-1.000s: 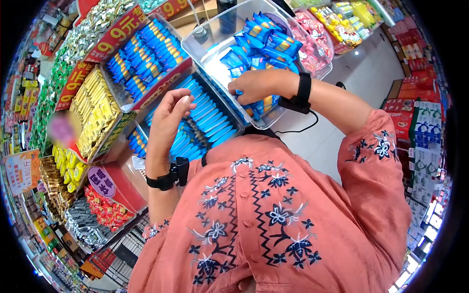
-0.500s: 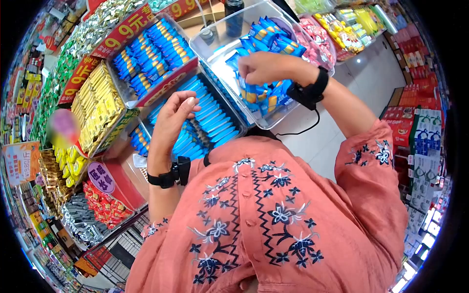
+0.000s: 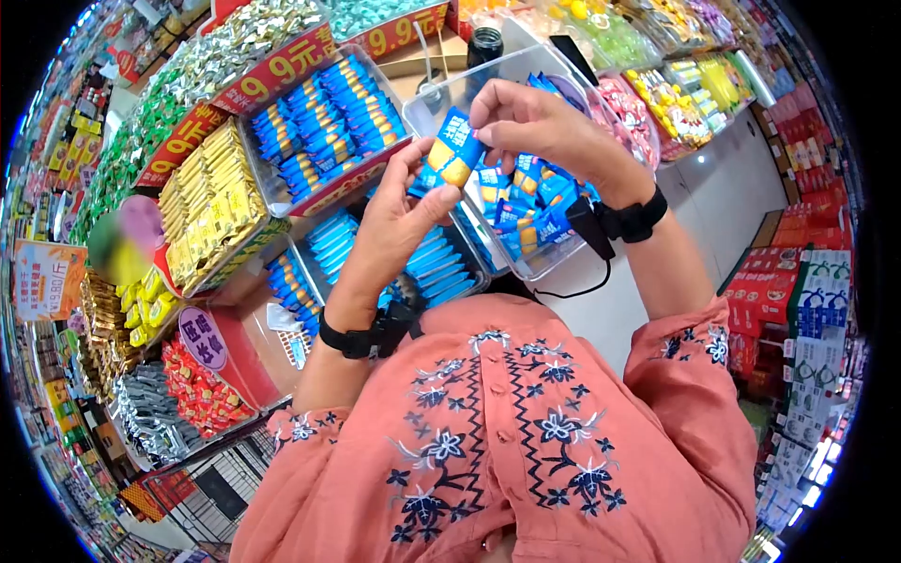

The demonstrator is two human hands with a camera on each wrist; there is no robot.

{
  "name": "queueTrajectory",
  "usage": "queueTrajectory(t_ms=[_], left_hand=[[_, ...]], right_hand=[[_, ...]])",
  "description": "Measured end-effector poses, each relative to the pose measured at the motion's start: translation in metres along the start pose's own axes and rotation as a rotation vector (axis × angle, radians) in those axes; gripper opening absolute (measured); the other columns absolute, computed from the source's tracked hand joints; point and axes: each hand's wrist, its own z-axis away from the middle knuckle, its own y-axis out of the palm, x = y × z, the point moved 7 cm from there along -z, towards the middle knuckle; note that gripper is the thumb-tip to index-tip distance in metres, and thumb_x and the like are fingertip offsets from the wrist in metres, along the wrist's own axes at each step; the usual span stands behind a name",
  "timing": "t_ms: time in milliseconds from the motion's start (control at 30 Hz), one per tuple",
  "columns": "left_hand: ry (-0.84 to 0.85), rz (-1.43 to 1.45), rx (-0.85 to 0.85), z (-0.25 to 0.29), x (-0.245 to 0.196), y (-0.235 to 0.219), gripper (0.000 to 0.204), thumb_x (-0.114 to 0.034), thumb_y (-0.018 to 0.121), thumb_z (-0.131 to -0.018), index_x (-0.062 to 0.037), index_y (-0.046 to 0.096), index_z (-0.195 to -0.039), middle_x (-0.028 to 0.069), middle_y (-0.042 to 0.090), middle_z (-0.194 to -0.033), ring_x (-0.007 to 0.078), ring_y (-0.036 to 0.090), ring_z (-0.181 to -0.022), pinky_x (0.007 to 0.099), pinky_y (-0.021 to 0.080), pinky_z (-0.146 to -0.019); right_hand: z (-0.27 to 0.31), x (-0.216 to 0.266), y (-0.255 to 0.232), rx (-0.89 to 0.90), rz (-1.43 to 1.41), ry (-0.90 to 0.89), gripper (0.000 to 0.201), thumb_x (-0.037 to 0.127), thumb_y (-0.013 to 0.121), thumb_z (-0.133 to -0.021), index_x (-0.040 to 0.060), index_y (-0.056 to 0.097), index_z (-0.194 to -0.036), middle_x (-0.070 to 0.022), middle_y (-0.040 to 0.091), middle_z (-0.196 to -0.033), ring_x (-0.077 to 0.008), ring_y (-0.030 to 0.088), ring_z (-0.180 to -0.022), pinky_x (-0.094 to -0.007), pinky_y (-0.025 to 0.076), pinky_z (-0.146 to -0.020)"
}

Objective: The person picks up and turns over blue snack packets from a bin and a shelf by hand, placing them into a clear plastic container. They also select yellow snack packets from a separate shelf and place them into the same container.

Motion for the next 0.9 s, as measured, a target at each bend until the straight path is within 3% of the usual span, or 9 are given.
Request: queueTrajectory(t_ms=[100,233,467,567,700,800,900], left_hand=[[-0.03,0.02,-0.066,0.003,0.006,-0.014,0.054,-0.024,0.065,-0.098,-0.0019,0.044,-0.143,0.0083,0.063,-0.117,0.0141,0.065,-0.095,0.0274,0.054,-0.073],[-0.007,0.039,-0.12,0.013,0.001,-0.026,0.047,-0.025,0.066,-0.098,-0.0023,0.049,-0.136,0.0062,0.065,-0.112,0.0099,0.062,-0.088,0.024,0.052,-0.069],[0.007,-0.008,-0.169,0.024,0.004,-0.04,0.045,-0.026,0.067,-0.097,-0.0041,0.052,-0.134,0.0028,0.065,-0.107,0.0071,0.058,-0.086,0.0215,0.049,-0.067],[-0.025,-0.015,-0.18,0.03,0.01,-0.046,0.044,-0.026,0.068,-0.097,-0.0044,0.054,-0.132,0.0016,0.065,-0.106,0.0062,0.058,-0.085,0.0212,0.048,-0.068],[-0.077,0.018,-0.134,0.033,0.018,-0.045,0.04,-0.027,0.068,-0.097,-0.0052,0.055,-0.128,0.0005,0.064,-0.105,0.0057,0.057,-0.086,0.0227,0.048,-0.072],[-0.117,-0.003,-0.082,0.034,0.021,-0.043,0.036,-0.027,0.066,-0.097,-0.0063,0.057,-0.125,-0.0007,0.065,-0.104,0.0056,0.056,-0.088,0.0239,0.048,-0.075],[-0.124,0.017,-0.088,0.031,0.028,-0.05,0.034,-0.025,0.065,-0.098,-0.0083,0.056,-0.126,-0.0013,0.064,-0.107,0.0051,0.056,-0.09,0.0237,0.048,-0.074]], right_hand=[[-0.001,0.004,0.011,0.013,0.036,-0.025,0.027,0.023,0.063,-0.098,0.0046,0.057,-0.116,-0.0018,0.063,-0.095,-0.0086,0.063,-0.081,-0.0238,0.053,-0.071],[-0.007,0.001,0.017,-0.08,-0.009,-0.07,0.039,0.026,0.06,-0.099,0.0001,0.055,-0.127,-0.0032,0.065,-0.103,-0.0097,0.066,-0.086,-0.0235,0.054,-0.072],[-0.025,-0.013,0.033,-0.002,-0.004,0.006,0.032,0.029,0.066,-0.096,0.0004,0.061,-0.109,-0.0062,0.068,-0.093,-0.0119,0.066,-0.079,-0.025,0.054,-0.065],[-0.029,-0.02,0.038,0.012,0.006,0.04,0.025,0.026,0.064,-0.097,0.0024,0.06,-0.107,-0.0028,0.066,-0.092,-0.0099,0.066,-0.078,-0.0243,0.054,-0.067],[-0.036,-0.022,0.043,-0.017,-0.017,-0.029,0.024,0.026,0.063,-0.096,0.0022,0.061,-0.099,-0.0034,0.065,-0.089,-0.0115,0.065,-0.078,-0.0248,0.054,-0.067],[-0.036,-0.013,0.05,-0.026,0.061,0.03,0.024,0.026,0.062,-0.097,0.0023,0.061,-0.097,-0.0035,0.066,-0.091,-0.011,0.065,-0.08,-0.0251,0.054,-0.068],[-0.039,-0.009,0.06,-0.028,0.014,-0.003,0.032,0.031,0.062,-0.098,0.0014,0.06,-0.112,-0.0038,0.065,-0.102,-0.0104,0.064,-0.087,-0.0251,0.054,-0.071]])
